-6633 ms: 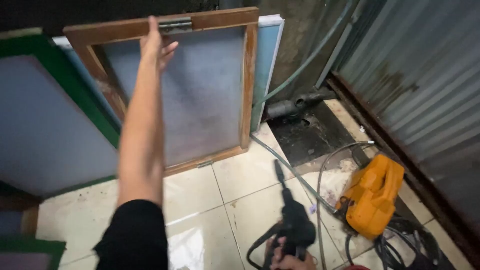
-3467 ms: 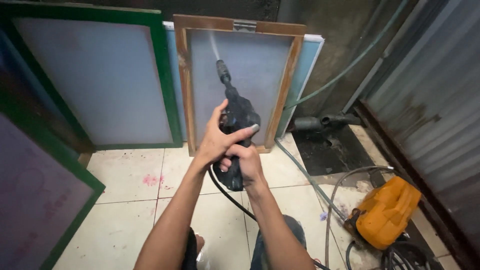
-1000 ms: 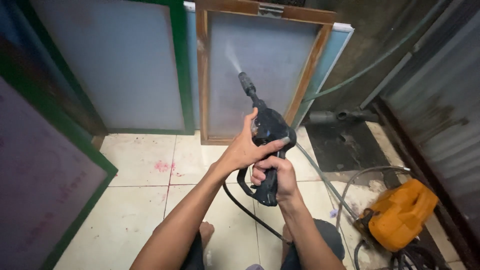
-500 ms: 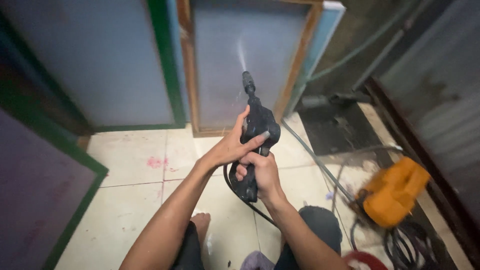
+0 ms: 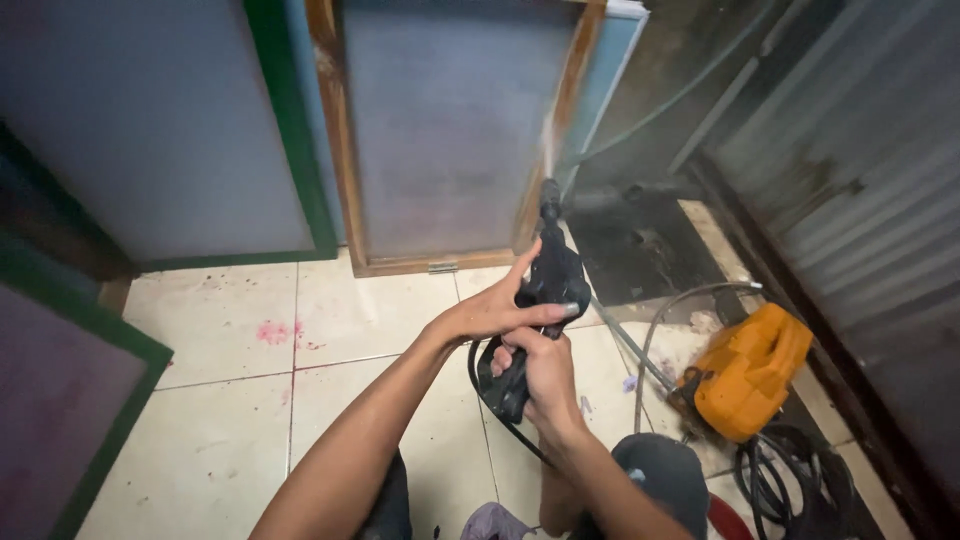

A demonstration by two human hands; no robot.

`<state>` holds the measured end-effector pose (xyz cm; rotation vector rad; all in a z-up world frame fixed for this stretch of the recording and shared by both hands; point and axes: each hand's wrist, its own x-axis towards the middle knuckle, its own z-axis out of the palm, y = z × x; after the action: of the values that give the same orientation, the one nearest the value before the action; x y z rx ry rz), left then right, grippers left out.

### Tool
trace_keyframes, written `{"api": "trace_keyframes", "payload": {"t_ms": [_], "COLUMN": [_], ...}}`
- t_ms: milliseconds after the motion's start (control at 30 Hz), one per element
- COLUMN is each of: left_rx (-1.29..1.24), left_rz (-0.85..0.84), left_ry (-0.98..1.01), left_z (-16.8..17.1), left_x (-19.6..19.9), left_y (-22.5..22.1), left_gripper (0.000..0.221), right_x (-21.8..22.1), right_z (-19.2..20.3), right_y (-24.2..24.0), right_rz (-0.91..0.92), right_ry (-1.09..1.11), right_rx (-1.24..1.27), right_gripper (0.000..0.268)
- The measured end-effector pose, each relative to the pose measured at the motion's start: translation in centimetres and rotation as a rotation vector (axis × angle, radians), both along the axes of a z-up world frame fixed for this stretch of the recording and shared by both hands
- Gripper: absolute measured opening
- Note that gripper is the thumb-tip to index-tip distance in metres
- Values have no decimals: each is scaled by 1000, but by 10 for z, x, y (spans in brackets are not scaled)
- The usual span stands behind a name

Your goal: A person uses a high-pressure water sprayer to clean a screen printing frame in a washing area.

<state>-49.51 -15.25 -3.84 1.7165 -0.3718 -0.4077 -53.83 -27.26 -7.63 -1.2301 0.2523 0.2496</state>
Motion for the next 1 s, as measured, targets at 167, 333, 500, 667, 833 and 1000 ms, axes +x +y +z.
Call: {"api": "trace_keyframes", "payload": {"t_ms": [167,333,500,667,833,1000], "left_rx": [-6,-33,-44,9,20,49], "left_rz": [149,103,125,89,57,46], "left_ry": [-4,-6,-13,-12,-47,-16], "left_z": [-14,-14,-15,-3,0,3], "left_x": [1,-7,-1,-1,1,2], "left_y": [6,16,15,14,13,9], "left_gripper": [121,121,121,119,117,116], "right_x": [-3,-16,-11,-13,-10,-5], "right_z": [5,17,15,23,19,15], "right_y": [9,21,18,21,20,18], "right_rz": [48,48,33,40,25,10], "right_ry": [9,-5,-10,-30,-59,-37], "right_rx": [57,-15,16,-46,-80,-88], "right_gripper": [14,14,13,11,12,15]}}
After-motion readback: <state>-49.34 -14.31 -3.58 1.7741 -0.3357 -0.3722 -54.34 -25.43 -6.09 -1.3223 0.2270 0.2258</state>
